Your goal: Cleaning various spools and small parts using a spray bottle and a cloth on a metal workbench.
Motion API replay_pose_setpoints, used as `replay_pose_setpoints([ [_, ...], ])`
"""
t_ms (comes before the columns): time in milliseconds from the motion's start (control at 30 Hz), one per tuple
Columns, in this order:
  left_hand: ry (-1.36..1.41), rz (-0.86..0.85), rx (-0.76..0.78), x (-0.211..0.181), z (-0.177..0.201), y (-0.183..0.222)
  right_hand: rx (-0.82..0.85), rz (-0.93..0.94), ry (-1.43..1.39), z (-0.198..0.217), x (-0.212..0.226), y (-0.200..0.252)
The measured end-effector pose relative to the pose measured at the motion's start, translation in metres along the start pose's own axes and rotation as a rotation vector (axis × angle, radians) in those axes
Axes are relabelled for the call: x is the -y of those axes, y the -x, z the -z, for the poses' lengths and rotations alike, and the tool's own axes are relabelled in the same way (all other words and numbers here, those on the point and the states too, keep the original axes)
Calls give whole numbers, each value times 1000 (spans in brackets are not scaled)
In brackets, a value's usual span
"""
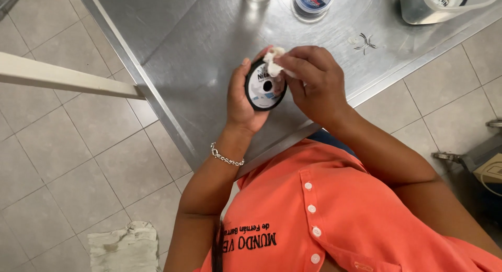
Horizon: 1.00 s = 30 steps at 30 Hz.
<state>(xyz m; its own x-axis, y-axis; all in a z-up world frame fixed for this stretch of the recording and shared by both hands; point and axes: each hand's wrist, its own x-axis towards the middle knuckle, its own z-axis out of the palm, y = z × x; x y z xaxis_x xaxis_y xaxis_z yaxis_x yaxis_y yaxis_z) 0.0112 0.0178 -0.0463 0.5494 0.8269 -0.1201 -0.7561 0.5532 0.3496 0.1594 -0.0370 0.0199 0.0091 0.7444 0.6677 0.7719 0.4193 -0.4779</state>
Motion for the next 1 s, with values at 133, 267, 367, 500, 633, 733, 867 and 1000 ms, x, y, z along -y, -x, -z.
replay_pose_setpoints([
  [133,-76,149,-23,9,31,-2,51,69,-97,-10,33,2],
  [267,-5,150,-134,-21,-9,5,198,45,-251,15,42,12],
  [367,-61,84,-226,-37,-20,10,224,-45,-237,39,11,29],
  [500,-305,41,-282,-39,-7,7,138,-282,-190,78,-27,45],
  [633,-590,-29,-323,-15,-37,-1,45,-427,-213,107,-52,54],
  [733,-678,27,-404,8,-31,-28,-2,-477,-252,127,-79,61],
  [867,-906,13,-298,47,-83,-81,-64,-508,-294,162,-115,60],
  [1000,-1060,2,-191,94,-151,-158,-121,-524,-309,203,-161,60],
])
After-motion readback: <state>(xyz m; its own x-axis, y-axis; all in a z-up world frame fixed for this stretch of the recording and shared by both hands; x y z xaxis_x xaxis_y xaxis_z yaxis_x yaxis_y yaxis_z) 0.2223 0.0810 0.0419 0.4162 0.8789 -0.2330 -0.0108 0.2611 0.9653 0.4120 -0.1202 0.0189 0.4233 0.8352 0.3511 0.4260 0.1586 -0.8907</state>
